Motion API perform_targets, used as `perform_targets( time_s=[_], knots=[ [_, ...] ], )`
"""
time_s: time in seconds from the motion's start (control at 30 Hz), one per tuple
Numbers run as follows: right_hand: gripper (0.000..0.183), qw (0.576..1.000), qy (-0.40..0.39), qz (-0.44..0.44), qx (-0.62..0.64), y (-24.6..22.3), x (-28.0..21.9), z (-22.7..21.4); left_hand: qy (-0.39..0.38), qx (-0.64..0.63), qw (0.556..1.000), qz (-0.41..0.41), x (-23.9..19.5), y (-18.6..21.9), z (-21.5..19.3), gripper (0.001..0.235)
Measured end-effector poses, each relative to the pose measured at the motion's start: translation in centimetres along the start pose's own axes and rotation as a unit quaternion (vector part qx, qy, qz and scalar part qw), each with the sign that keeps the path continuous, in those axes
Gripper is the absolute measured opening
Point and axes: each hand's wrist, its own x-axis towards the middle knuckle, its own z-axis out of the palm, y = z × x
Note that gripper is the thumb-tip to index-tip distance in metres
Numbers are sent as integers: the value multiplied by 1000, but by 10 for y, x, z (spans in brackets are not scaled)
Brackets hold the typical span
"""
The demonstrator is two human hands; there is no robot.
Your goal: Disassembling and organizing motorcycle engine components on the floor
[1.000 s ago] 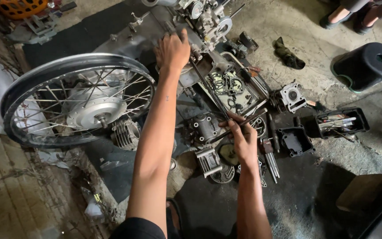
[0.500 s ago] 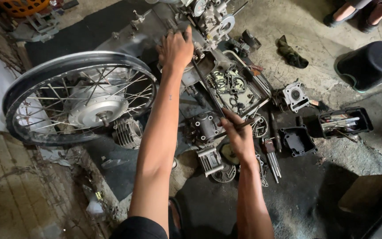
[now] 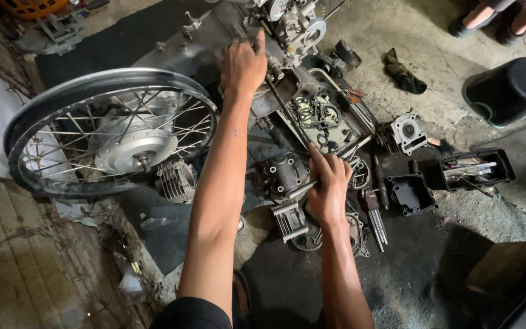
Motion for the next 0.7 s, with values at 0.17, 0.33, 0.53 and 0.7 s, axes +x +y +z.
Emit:
perform_targets(
  time_s=[0.17,0.33,0.53,0.7],
  knots=[
    [37,1000,-11,12,9,-11,7,-8,-11,13,1000,-14,-5,8,-6,62],
    [36,985,-59,78,145,-18,9,-11,-60,0,998,-16,-9,8,-10,63],
    [35,977,-52,111,172,-19,4,-12,-22,-3,1000,19,4,-7,6,65],
    [34,965,-40,172,194,18,-12,-15,-6,-28,1000,9,-5,1,-3,53]
  ],
)
